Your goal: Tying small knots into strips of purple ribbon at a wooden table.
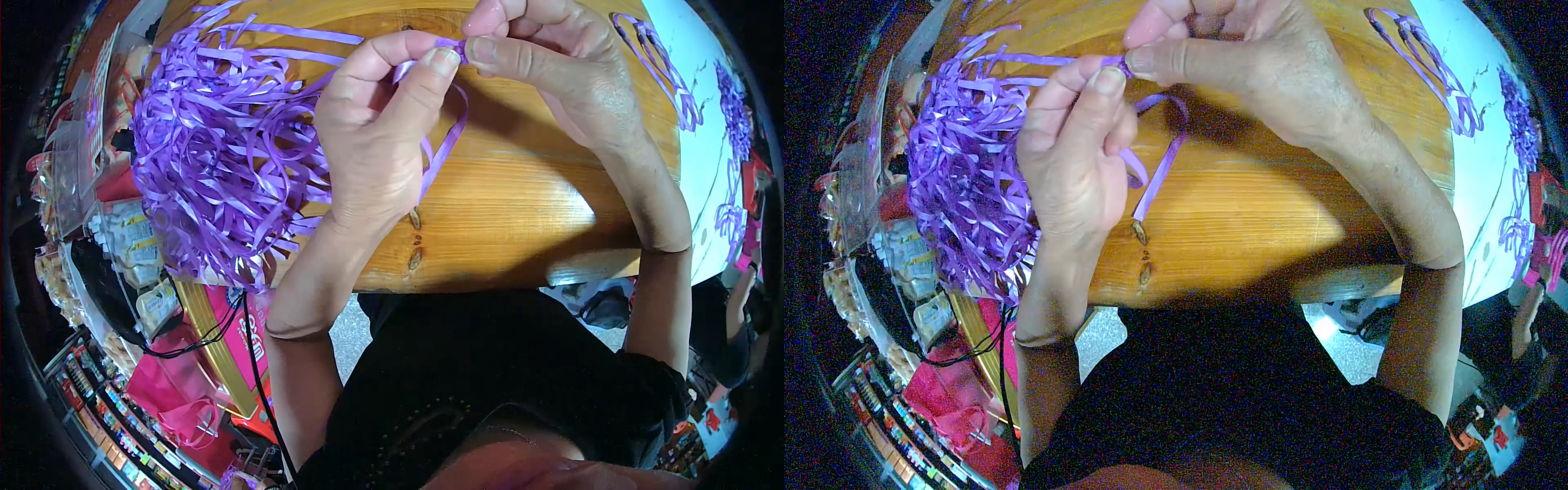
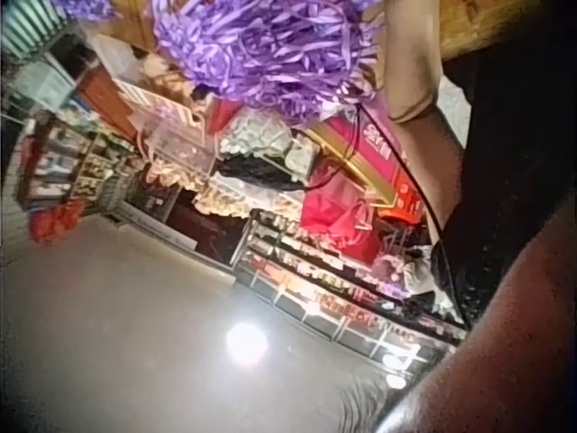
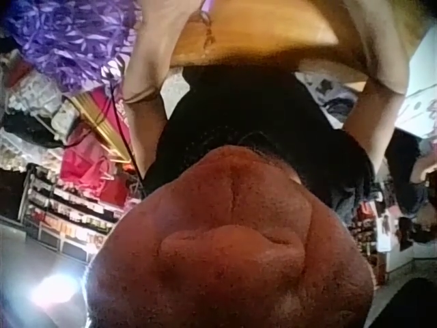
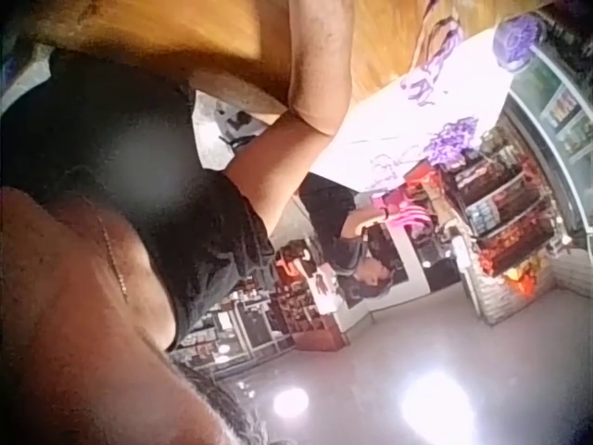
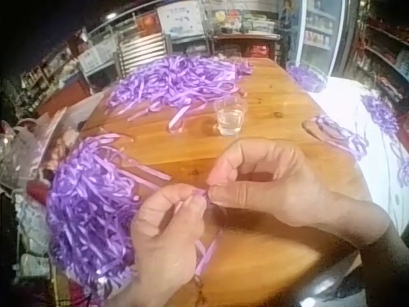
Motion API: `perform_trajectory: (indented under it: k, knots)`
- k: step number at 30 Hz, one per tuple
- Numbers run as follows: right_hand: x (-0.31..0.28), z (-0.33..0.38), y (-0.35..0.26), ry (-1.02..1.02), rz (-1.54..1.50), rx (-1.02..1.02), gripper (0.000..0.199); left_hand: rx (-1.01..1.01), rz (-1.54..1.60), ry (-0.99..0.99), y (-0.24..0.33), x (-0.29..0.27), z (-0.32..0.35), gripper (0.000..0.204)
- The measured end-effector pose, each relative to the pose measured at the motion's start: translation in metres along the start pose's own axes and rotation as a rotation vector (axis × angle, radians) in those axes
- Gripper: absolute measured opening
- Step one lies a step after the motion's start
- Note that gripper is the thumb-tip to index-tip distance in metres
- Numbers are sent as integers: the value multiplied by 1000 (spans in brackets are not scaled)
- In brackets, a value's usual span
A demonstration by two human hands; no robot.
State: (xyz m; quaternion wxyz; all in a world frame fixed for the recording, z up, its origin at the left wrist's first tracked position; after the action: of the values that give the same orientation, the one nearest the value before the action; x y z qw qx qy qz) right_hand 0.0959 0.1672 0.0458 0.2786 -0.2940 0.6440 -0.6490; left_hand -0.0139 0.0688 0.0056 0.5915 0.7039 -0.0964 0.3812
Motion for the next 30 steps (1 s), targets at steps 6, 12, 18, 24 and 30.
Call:
perform_trajectory:
  k: [6, 12, 18, 24, 30]
  knots:
    - [2, 0, -5, 14, 69, -61, 10, 138, -250, 142, 9, 2, 3, 11]
    - [4, -8, -1, -354, -343, -899, 11, -206, 184, -143, -2, 5, 1, 10]
    - [3, -2, -7, -320, -319, -1123, 13, -249, 282, -150, -7, 1, -4, 12]
    - [10, 18, -40, 47, 666, -535, 14, -228, 292, -116, -6, -1, -2, 13]
    - [8, 1, -27, 20, 706, -609, 15, -173, 124, -49, 1, 1, -2, 13]
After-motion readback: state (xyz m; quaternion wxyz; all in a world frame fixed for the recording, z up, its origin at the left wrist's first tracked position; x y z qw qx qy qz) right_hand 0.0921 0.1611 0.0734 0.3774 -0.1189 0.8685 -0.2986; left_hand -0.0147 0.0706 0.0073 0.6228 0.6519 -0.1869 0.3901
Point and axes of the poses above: each hand's wrist, its own z-axis away from the middle knuckle, its own x-axis out of the palm, y = z × x, the point moved 4 cm from there along -z, towards the middle knuckle, and after that the axes turned 5 degrees about y, right-handed, at the moved point
